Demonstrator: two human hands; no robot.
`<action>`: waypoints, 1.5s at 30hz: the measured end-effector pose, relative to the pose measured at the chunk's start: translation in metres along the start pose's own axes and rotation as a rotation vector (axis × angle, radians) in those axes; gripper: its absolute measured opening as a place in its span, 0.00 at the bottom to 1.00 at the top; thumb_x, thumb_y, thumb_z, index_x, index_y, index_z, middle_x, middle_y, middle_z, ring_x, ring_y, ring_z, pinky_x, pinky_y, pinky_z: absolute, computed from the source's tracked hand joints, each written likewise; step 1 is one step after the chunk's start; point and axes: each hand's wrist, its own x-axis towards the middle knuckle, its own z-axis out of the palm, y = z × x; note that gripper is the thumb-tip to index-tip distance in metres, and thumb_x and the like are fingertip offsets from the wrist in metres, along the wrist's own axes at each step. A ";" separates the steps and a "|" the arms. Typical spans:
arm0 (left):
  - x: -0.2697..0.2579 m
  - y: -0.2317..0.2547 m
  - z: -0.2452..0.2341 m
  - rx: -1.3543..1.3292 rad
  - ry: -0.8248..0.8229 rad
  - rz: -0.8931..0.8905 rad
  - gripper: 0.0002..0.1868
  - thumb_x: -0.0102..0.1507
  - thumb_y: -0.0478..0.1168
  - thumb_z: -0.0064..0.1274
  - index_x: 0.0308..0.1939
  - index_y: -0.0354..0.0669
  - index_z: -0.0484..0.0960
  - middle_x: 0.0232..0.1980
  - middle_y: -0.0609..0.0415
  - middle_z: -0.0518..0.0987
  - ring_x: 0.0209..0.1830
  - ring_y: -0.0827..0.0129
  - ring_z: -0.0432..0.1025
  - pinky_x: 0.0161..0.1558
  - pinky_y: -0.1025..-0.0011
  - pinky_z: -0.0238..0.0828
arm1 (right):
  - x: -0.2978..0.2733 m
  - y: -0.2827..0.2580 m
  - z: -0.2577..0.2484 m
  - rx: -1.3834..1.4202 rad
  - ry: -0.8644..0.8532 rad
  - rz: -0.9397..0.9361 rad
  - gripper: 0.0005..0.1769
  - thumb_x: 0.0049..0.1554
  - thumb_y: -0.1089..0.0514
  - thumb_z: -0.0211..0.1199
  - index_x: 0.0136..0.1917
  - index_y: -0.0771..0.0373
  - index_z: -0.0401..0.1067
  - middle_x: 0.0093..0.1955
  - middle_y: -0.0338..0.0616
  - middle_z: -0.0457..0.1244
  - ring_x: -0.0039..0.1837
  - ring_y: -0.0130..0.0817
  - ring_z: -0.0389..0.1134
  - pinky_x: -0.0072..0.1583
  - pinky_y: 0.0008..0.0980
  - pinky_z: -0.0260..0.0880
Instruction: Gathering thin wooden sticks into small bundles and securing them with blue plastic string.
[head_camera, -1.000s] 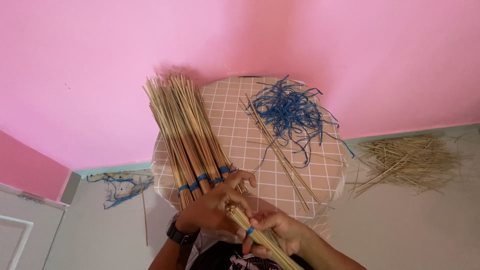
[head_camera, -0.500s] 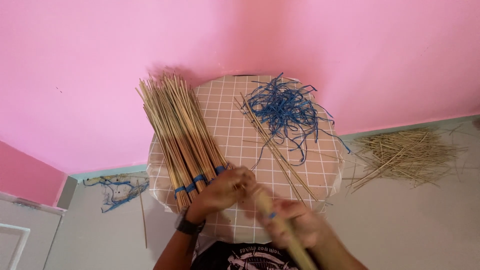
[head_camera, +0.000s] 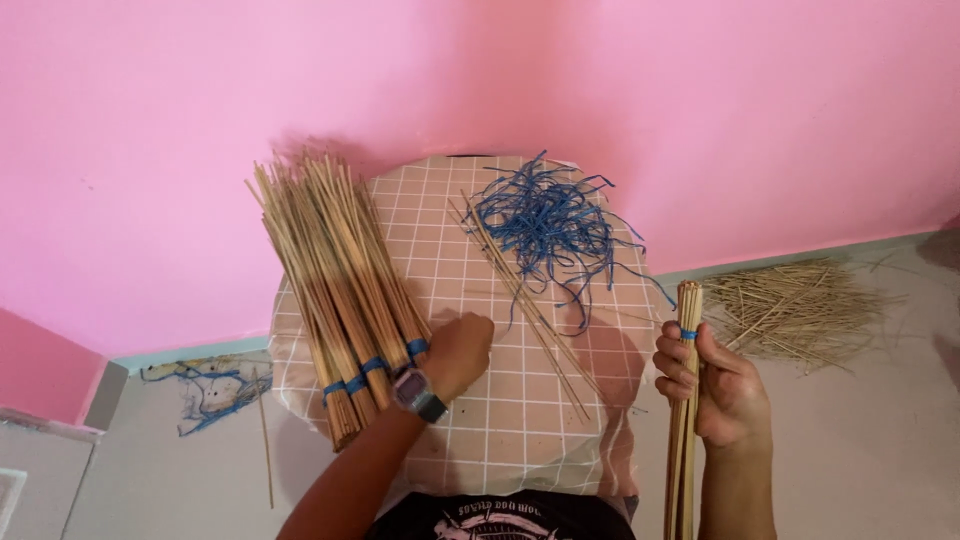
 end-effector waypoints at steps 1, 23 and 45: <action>0.015 -0.013 0.006 0.000 0.000 0.005 0.03 0.57 0.24 0.51 0.30 0.28 0.79 0.32 0.39 0.76 0.25 0.52 0.72 0.33 0.58 0.74 | 0.000 0.000 -0.001 -0.001 0.002 -0.005 0.16 0.72 0.51 0.45 0.58 0.67 0.62 0.41 0.40 0.57 0.36 0.24 0.55 0.34 0.23 0.59; 0.207 0.015 0.025 -0.096 0.260 0.380 0.33 0.55 0.20 0.46 0.62 0.49 0.78 0.69 0.54 0.73 0.65 0.55 0.70 0.60 0.60 0.72 | 0.005 0.007 -0.029 0.105 0.007 0.039 0.15 0.71 0.51 0.44 0.58 0.65 0.61 0.41 0.39 0.58 0.36 0.23 0.56 0.36 0.24 0.60; 0.195 -0.008 -0.024 -0.204 0.228 0.450 0.23 0.51 0.21 0.48 0.39 0.50 0.89 0.52 0.57 0.82 0.51 0.59 0.76 0.57 0.63 0.74 | 0.006 0.011 -0.046 0.124 0.043 0.052 0.17 0.71 0.50 0.44 0.58 0.66 0.62 0.40 0.38 0.57 0.35 0.22 0.54 0.35 0.23 0.58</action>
